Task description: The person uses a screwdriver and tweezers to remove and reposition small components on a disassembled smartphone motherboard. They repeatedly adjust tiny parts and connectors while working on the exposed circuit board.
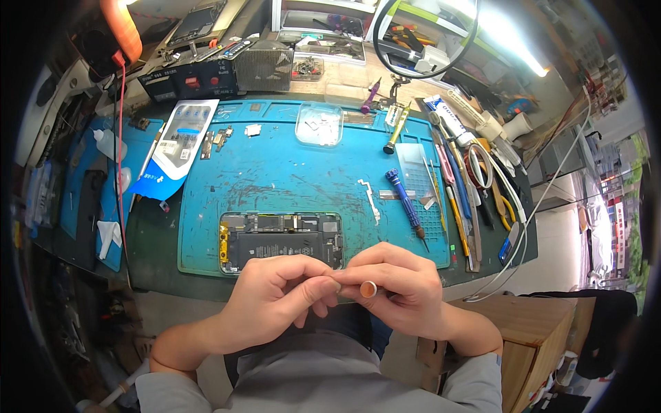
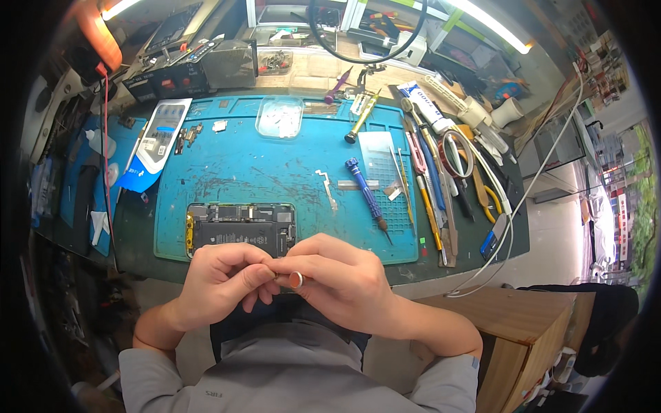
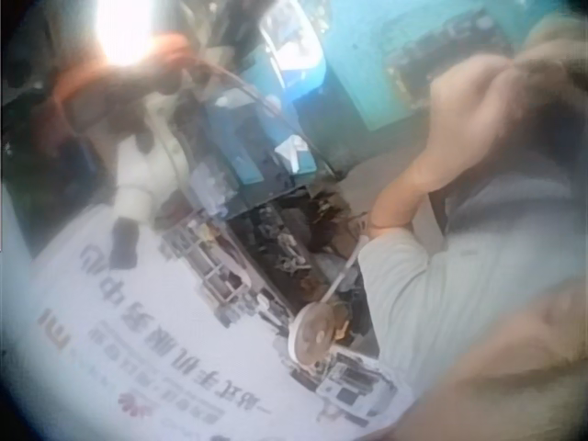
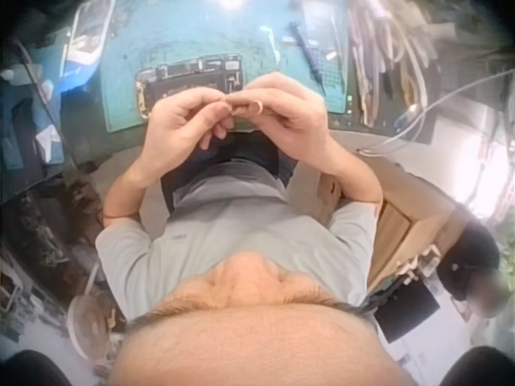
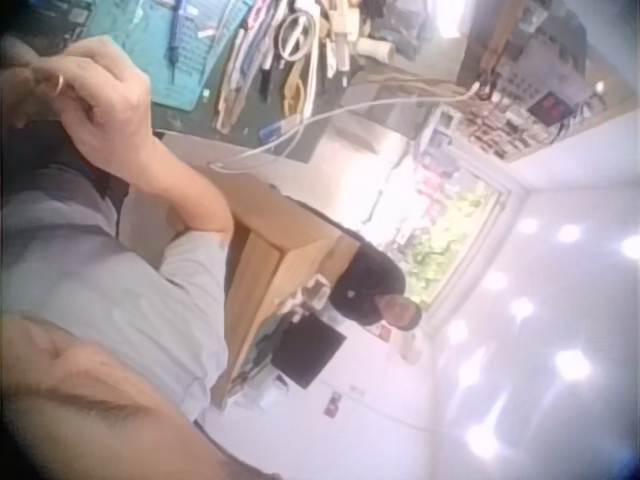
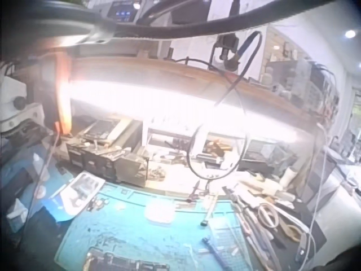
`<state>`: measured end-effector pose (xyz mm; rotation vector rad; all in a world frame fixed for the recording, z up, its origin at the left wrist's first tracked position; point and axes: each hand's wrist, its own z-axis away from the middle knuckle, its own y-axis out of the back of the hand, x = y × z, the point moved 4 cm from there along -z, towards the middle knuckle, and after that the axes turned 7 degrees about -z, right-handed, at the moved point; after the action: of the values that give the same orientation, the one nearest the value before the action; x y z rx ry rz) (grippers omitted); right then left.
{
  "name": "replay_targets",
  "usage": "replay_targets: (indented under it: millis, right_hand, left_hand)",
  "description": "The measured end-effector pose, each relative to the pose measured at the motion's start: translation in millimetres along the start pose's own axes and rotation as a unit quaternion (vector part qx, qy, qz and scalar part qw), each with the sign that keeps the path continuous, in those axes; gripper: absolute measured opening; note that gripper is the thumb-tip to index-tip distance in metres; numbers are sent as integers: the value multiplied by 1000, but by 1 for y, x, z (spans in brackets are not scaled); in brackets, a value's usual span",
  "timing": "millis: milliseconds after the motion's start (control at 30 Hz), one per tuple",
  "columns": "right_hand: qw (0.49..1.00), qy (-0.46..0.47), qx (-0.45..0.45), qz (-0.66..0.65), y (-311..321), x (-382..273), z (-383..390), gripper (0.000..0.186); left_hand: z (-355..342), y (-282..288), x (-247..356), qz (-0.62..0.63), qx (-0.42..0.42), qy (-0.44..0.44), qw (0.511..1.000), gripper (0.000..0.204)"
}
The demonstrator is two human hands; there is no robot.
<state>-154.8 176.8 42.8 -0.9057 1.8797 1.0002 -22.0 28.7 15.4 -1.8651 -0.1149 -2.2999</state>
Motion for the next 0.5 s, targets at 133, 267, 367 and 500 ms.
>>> replay_targets:
  millis: [133, 267, 367, 500]
  right_hand:
    - [998, 57, 8, 39, 1, -2, 2, 40]
    - [983, 121, 15, 137, 2, -9, 6, 36]
    - [981, 139, -1, 138, 1, -10, 8, 34]
    - [990, 86, -6, 109, 0, -7, 8, 33]
  left_hand:
    - [-2, -6, -1, 48, 4, 12, 999, 18]
    - [0, -8, -3, 113, -23, 21, 993, 18]
    - [2, -6, -7, 137, -45, 46, 988, 18]
    - [7, -5, -2, 41, -5, 62, 997, 18]
